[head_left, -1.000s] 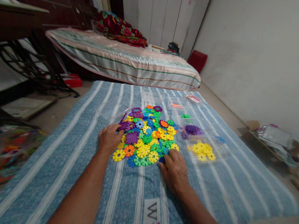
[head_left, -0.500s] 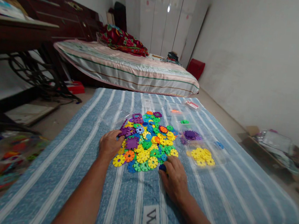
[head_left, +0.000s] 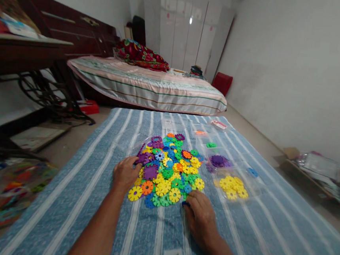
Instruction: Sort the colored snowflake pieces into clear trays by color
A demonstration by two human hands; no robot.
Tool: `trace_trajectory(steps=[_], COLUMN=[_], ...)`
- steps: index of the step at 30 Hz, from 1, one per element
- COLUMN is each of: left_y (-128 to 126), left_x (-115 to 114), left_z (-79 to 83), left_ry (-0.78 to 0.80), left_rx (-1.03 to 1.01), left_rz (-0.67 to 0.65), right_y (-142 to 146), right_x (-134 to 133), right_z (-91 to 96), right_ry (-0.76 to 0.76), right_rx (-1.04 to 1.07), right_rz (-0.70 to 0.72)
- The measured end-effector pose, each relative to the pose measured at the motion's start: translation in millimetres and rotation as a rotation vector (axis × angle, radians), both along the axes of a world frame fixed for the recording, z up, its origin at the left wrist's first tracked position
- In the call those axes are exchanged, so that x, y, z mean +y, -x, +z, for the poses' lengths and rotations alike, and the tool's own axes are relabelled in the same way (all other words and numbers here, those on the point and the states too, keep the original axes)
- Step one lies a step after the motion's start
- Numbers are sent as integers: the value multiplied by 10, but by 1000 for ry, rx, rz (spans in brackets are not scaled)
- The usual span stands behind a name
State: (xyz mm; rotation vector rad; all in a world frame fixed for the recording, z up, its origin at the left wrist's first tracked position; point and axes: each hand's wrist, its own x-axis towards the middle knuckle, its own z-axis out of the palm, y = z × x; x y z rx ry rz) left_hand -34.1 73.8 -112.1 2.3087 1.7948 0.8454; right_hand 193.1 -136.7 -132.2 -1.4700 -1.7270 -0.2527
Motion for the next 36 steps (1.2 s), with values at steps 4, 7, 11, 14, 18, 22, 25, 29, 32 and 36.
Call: trace_trajectory(steps=[4,7,11,14,18,22,25,29,32,36], left_y=[0,4,23,42,66,94,110,119,127,143], left_x=[-8,-24,-35,-30,-17,-7,-5,-3,5,19], left_z=[-18,-23,-34,-51,-70,-82,-88,-86,-89,-112], left_ry=[-13,-13,-13,-23,-36,-24,-17,-9,-4,-5], left_rx=[-18,-25,-28,-27,-31,-25,-17,-18,-19,-19], left_rz=[3,-3,-3,-2,1,3,10,12,9,5], right_y=[-18,-29,-26,-13,5,18,25,34,38,39], right_x=[-9,-11,-1,17,48,81,99,108,110,116], right_z=[10,-4,-53,-90,-136,-227,-303,-330,-303,-270], right_ry=[-7,-10,-23,-38,-61,-91,-98,-85,-75,-85], right_rx=[-2,-13,-27,-40,-52,-40,-26,-26,-33,-46], right_rz=[17,26,26,22,11,2,-6,-9,-13,-12])
